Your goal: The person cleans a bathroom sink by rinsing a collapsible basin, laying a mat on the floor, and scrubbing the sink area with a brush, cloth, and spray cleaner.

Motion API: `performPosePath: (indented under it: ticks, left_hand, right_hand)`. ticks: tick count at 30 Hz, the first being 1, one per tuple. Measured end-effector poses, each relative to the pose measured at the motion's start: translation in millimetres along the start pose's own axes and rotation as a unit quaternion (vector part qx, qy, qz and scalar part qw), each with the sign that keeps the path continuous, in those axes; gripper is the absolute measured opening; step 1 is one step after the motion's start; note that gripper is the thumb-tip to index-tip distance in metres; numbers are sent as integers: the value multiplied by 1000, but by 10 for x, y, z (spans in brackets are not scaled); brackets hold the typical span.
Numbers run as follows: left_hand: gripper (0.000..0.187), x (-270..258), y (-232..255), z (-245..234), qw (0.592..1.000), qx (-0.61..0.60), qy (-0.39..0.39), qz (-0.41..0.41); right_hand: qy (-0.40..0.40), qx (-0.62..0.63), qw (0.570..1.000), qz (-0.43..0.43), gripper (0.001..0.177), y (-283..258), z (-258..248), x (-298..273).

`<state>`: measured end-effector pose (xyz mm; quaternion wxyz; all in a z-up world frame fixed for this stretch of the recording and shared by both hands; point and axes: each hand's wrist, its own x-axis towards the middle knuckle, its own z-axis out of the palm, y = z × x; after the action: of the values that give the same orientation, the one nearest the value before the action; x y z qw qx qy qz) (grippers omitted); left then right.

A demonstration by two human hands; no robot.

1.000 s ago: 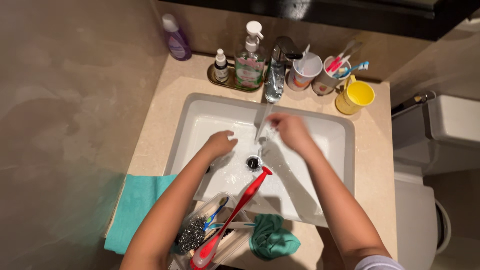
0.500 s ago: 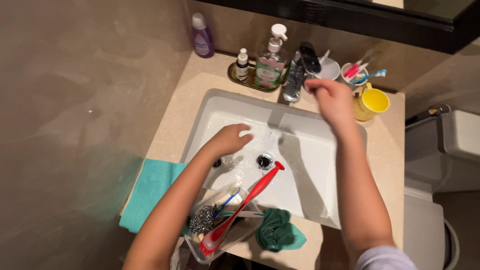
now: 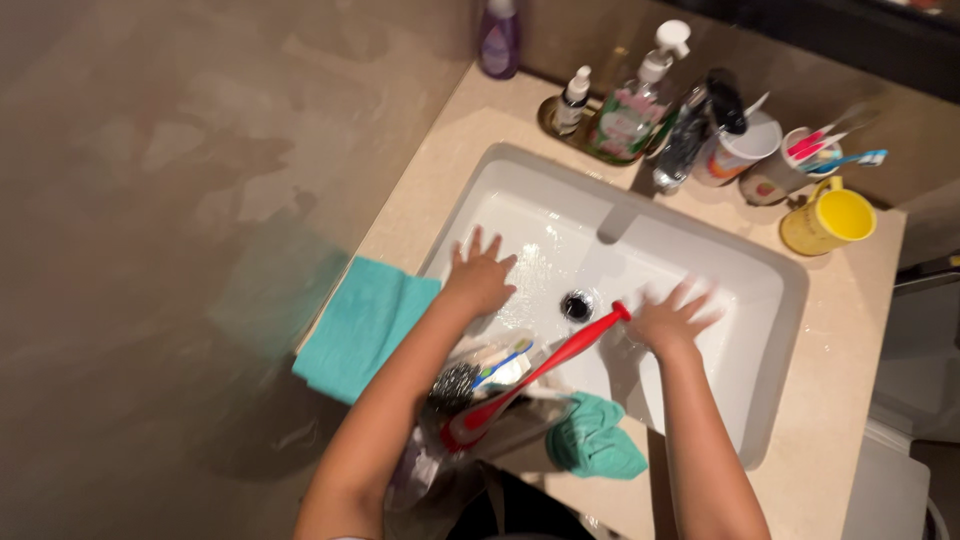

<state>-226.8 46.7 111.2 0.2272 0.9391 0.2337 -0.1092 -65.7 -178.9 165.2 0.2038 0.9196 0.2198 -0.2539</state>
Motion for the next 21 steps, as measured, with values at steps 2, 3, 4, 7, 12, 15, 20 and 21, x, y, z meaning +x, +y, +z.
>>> performPosePath:
  ticks: [2,3,4,7,12,15,20,21]
  left_hand:
    - [59,-151,-148,-67,999,17,33,-24]
    - [62,-254,-231,-94,997,-15,61,-40]
    - [64,-374,-320,-117,993,-48,88,-55]
    - [74,-908,-581,-154,962,-21,229,-144]
    - [74,-1454,-925,78,933,-2,210,-292]
    - [43,-1643,-1231,304,880,-82,411,-223]
    - [43,-2625,-616,75,682,-361,623,-129]
    - [50,-2754,-349,20,668,-414,617,-41]
  right_hand:
    - [201,199,958,-55,58,105,10,-40]
    - [298,293,905,-81,55,140,-19,-63]
    - [332,348,871,-100,43,145,-54,-113]
    - [399,473,770,-155,21,238,-155,-499]
    - [361,579,671,-292,14,-42,-216,-1146]
    - [204,629,646,-382,18,-420,-47,-1459]
    - [200,512,566,-614,56,-1139,326,-2261]
    - [204,482,556,-646,61,-1222,405,-2380]
